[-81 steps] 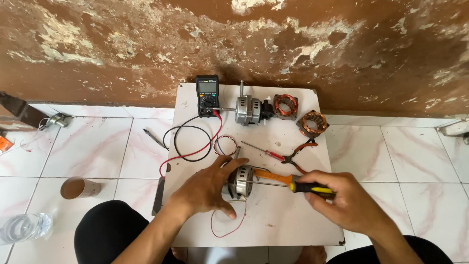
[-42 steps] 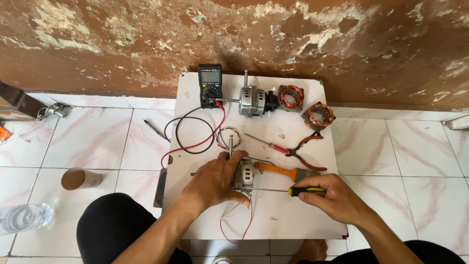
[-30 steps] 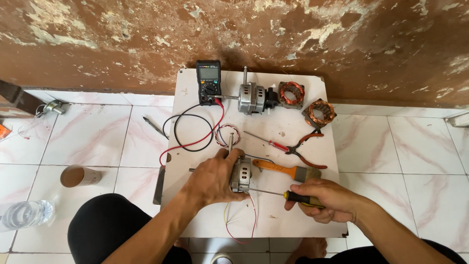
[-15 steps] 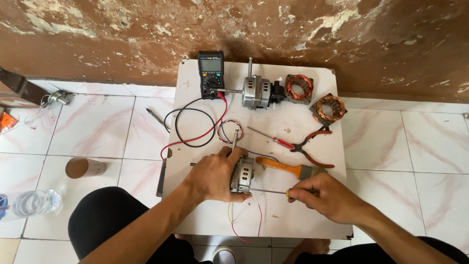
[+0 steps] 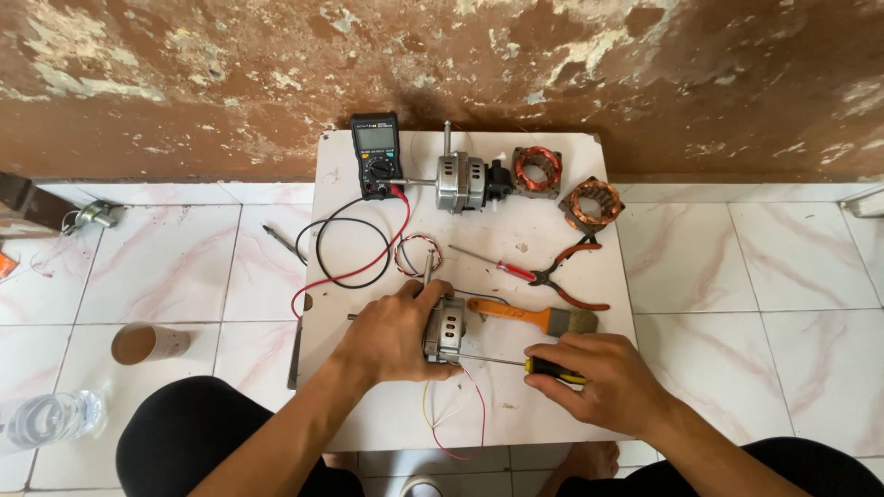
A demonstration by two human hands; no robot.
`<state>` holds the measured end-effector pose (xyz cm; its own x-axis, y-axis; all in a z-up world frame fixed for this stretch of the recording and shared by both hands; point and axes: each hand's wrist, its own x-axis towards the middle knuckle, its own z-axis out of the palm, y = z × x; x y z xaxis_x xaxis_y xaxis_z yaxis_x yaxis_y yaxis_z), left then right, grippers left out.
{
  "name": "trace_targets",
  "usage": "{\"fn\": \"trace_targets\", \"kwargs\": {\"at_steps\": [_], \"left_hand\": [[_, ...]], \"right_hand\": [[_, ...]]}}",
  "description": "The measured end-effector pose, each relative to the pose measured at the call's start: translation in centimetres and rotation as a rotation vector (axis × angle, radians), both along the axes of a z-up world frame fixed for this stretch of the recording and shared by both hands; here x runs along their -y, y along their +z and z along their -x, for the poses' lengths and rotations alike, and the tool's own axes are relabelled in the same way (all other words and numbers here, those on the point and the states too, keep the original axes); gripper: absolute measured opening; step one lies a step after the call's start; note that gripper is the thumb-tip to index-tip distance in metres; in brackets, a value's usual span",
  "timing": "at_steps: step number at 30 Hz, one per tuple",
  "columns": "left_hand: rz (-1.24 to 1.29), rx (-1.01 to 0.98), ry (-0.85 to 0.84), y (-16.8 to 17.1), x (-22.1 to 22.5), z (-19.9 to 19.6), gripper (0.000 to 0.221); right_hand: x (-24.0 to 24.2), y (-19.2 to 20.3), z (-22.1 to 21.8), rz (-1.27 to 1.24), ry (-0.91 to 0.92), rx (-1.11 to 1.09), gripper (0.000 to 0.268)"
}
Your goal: Preparing and organizing copper wire coils on a motor stator for repair or rewinding
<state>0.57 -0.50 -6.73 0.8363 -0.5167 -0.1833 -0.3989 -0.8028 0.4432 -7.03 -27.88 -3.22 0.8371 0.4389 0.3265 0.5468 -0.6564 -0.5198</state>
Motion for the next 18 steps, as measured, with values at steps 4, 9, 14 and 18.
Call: {"fn": "trace_targets", "kwargs": {"at_steps": [4,9,14,18], "left_hand": [[-0.007,0.057,-0.004,0.5,0.5,0.0,0.1],[-0.056,0.031,-0.025,1.0,0.8,0.1,0.107],[-0.035,-0.001,0.009,1.0,0.8,0.4,0.108],[-0.039,-0.041,0.027,1.5,1.0,0.4,0.114]], "right_hand": [[0.6,1.0,-0.2,0.098,-0.03,-0.092,0.031],[1.9,1.1,-1.1,0.279,-0.188,-0.435,0.022],[2.8,-0.9,-1.2,0.437,-0.204,-0.433,0.023],[1.5,-1.7,-1.3,0.563,-0.212,-0.415,0.021]]}}
